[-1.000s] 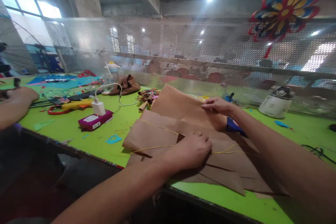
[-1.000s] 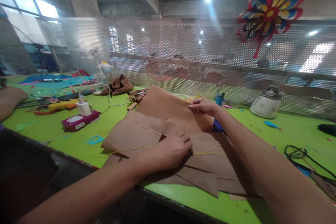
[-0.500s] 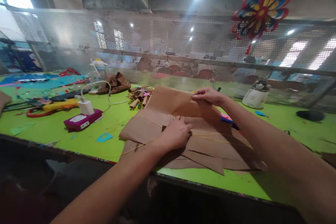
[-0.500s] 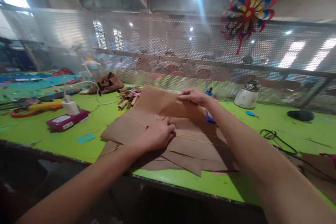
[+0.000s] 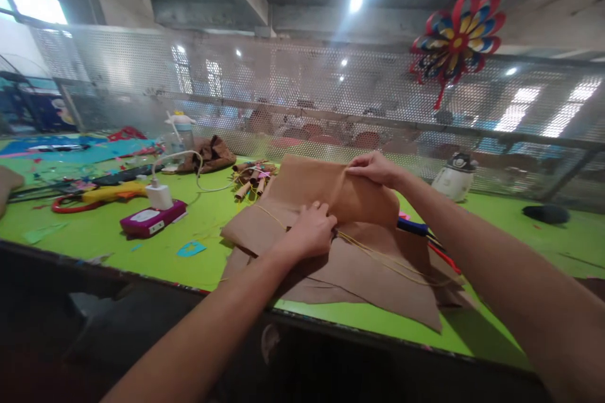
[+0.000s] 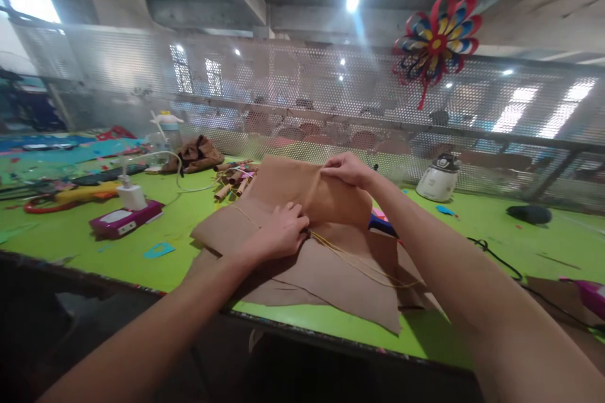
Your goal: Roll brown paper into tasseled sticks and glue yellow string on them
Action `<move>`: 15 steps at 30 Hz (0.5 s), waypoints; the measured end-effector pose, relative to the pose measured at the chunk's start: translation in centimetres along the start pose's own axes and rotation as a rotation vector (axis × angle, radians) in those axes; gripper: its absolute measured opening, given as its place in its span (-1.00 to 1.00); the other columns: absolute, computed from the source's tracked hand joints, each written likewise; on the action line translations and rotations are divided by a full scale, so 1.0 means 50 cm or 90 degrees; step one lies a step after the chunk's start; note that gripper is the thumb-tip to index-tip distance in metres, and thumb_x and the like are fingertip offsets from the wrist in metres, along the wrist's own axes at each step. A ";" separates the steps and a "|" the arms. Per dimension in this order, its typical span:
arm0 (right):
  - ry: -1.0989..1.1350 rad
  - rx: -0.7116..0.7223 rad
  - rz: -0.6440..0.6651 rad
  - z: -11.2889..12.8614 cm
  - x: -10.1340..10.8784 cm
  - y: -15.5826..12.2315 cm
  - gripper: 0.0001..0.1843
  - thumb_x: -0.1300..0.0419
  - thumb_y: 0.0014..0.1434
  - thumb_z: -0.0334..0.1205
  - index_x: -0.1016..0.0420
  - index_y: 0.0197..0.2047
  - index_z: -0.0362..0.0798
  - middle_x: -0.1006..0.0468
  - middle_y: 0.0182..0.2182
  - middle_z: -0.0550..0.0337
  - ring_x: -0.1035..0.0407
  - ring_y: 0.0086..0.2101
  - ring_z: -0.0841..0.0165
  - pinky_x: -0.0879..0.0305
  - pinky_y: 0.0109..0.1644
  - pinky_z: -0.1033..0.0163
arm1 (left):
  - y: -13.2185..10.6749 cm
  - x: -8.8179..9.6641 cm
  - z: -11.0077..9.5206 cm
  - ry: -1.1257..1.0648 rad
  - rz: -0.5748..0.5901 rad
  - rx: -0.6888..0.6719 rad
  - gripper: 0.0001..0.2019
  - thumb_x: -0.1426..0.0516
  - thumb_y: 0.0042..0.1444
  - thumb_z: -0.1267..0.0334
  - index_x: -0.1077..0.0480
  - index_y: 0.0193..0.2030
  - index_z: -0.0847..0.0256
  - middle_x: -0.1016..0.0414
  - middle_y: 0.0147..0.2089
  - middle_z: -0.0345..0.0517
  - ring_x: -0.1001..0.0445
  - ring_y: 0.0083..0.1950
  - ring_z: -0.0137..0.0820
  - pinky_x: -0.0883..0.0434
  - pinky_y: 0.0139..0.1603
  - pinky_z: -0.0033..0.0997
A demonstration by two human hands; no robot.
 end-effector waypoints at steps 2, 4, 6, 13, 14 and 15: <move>-0.028 -0.013 -0.064 -0.030 0.034 0.012 -0.67 -0.24 -0.12 0.01 -0.55 -0.48 -0.12 -0.45 -0.60 0.26 -0.24 -0.56 0.47 -0.13 -0.52 0.37 | -0.001 0.000 -0.004 0.012 -0.005 -0.009 -0.74 0.03 0.16 0.19 -0.41 -0.29 0.28 -0.35 -0.16 0.11 -0.25 -0.05 -0.11 -0.25 -0.11 -0.07; -0.046 -0.021 -0.124 -0.062 0.068 0.021 -0.71 -0.25 -0.16 -0.03 -0.54 -0.52 -0.12 -0.45 -0.62 0.25 -0.25 -0.54 0.43 -0.14 -0.49 0.34 | -0.002 -0.004 -0.006 0.017 -0.004 -0.022 -0.75 0.03 0.15 0.21 -0.41 -0.28 0.30 -0.37 -0.18 0.11 -0.27 -0.05 -0.12 -0.25 -0.11 -0.07; -0.063 -0.024 -0.203 -0.088 0.109 0.026 -0.75 -0.24 -0.17 -0.07 -0.54 -0.55 -0.10 -0.46 -0.62 0.25 -0.27 -0.52 0.40 -0.14 -0.47 0.32 | -0.004 -0.013 -0.007 0.016 0.005 -0.037 -0.75 0.03 0.15 0.23 -0.42 -0.28 0.31 -0.40 -0.20 0.10 -0.30 -0.09 -0.15 -0.25 -0.10 -0.09; -0.034 -0.042 -0.424 -0.121 0.233 -0.007 -0.82 -0.22 -0.17 -0.12 -0.49 -0.55 -0.07 -0.46 -0.62 0.23 -0.30 -0.50 0.33 -0.13 -0.45 0.28 | -0.002 -0.041 0.011 -0.034 0.017 -0.014 -0.75 0.03 0.14 0.27 -0.42 -0.23 0.33 -0.44 -0.23 0.12 -0.40 -0.21 -0.21 -0.32 -0.18 -0.21; -0.014 -0.047 -0.442 -0.121 0.245 -0.015 -0.82 -0.23 -0.17 -0.12 -0.48 -0.55 -0.07 -0.45 -0.63 0.23 -0.29 -0.52 0.34 -0.12 -0.47 0.28 | -0.002 -0.041 0.013 -0.037 0.014 -0.010 -0.75 0.03 0.14 0.27 -0.42 -0.23 0.34 -0.45 -0.23 0.13 -0.40 -0.22 -0.21 -0.33 -0.18 -0.22; 0.010 -0.052 -0.459 -0.123 0.256 -0.023 -0.82 -0.24 -0.16 -0.11 -0.47 -0.54 -0.06 -0.44 -0.64 0.24 -0.27 -0.54 0.36 -0.11 -0.49 0.29 | -0.001 -0.042 0.014 -0.039 0.015 -0.006 -0.75 0.04 0.14 0.27 -0.42 -0.24 0.34 -0.45 -0.24 0.13 -0.41 -0.23 -0.21 -0.33 -0.19 -0.23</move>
Point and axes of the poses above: each hand's wrist, its own y-axis towards the middle knuckle, its own x-axis out of the back of the hand, z = x × y, the point moved 10 cm from there along y, towards the middle knuckle
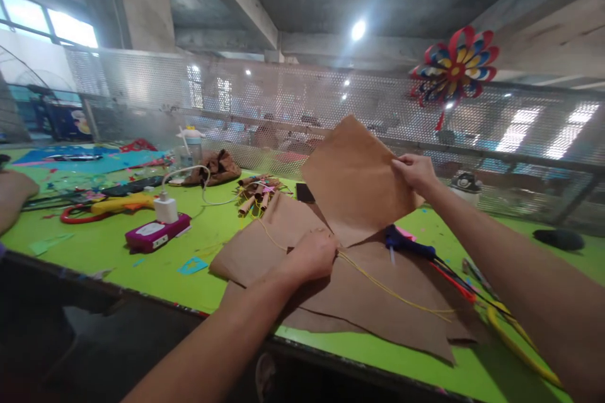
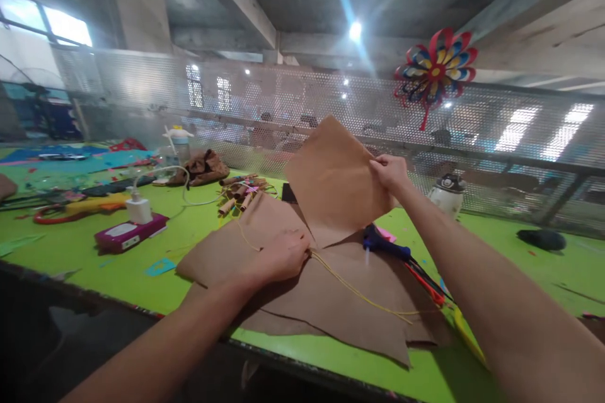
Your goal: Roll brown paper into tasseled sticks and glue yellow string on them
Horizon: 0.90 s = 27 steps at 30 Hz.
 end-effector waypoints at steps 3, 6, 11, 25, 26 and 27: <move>0.073 -0.044 -0.041 -0.008 0.035 -0.001 -0.80 -0.27 -0.19 -0.08 -0.44 -0.55 -0.04 -0.43 -0.66 0.27 -0.25 -0.58 0.38 -0.11 -0.54 0.29 | -0.001 0.002 0.003 0.002 0.007 0.006 -0.73 0.04 0.16 0.25 -0.42 -0.25 0.34 -0.45 -0.25 0.12 -0.41 -0.22 -0.22 -0.34 -0.20 -0.25; 0.157 -0.091 -0.062 -0.025 0.057 -0.015 -0.75 -0.31 -0.26 -0.04 -0.42 -0.56 -0.02 -0.43 -0.67 0.28 -0.26 -0.59 0.38 -0.17 -0.54 0.27 | -0.005 0.009 0.009 0.003 0.003 0.021 -0.75 0.02 0.14 0.22 -0.42 -0.27 0.32 -0.43 -0.22 0.10 -0.40 -0.19 -0.22 -0.35 -0.18 -0.26; 0.281 -0.164 -0.072 -0.067 0.076 -0.086 -0.68 -0.37 -0.38 -0.04 -0.43 -0.55 -0.02 -0.47 -0.65 0.27 -0.31 -0.59 0.38 -0.30 -0.48 0.22 | -0.007 0.018 0.007 -0.002 -0.007 0.016 -0.76 -0.03 0.11 0.20 -0.42 -0.26 0.33 -0.43 -0.20 0.14 -0.38 -0.12 -0.19 -0.33 -0.11 -0.21; 0.429 -0.239 -0.120 -0.136 0.078 -0.260 -0.70 -0.36 -0.32 -0.07 -0.45 -0.48 -0.01 -0.54 -0.56 0.28 -0.39 -0.54 0.36 -0.38 -0.42 0.24 | -0.008 0.076 0.129 -0.600 -0.078 0.184 -0.67 -0.03 -0.22 0.34 -0.46 -0.26 0.22 -0.52 -0.28 -0.12 -0.42 -0.18 -0.23 -0.36 -0.19 -0.34; 0.431 -0.243 -0.115 -0.134 0.077 -0.264 -0.70 -0.36 -0.31 -0.07 -0.45 -0.48 -0.01 -0.54 -0.56 0.28 -0.39 -0.54 0.36 -0.38 -0.42 0.24 | -0.007 0.086 0.134 -0.688 -0.086 0.172 -0.64 -0.01 -0.21 0.34 -0.45 -0.23 0.25 -0.52 -0.27 -0.10 -0.42 -0.17 -0.25 -0.36 -0.18 -0.34; 0.434 -0.248 -0.109 -0.131 0.074 -0.268 -0.70 -0.36 -0.31 -0.06 -0.45 -0.48 -0.01 -0.54 -0.56 0.28 -0.39 -0.54 0.35 -0.38 -0.42 0.23 | -0.009 0.094 0.140 -0.793 -0.094 0.164 -0.61 0.00 -0.21 0.33 -0.43 -0.18 0.27 -0.51 -0.24 -0.09 -0.43 -0.16 -0.28 -0.36 -0.17 -0.35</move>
Point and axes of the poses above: each hand's wrist, its own y-axis towards the middle knuckle, its own x-axis out of the back of the hand, z = x × y, the point moved 10 cm from there along y, towards the middle knuckle
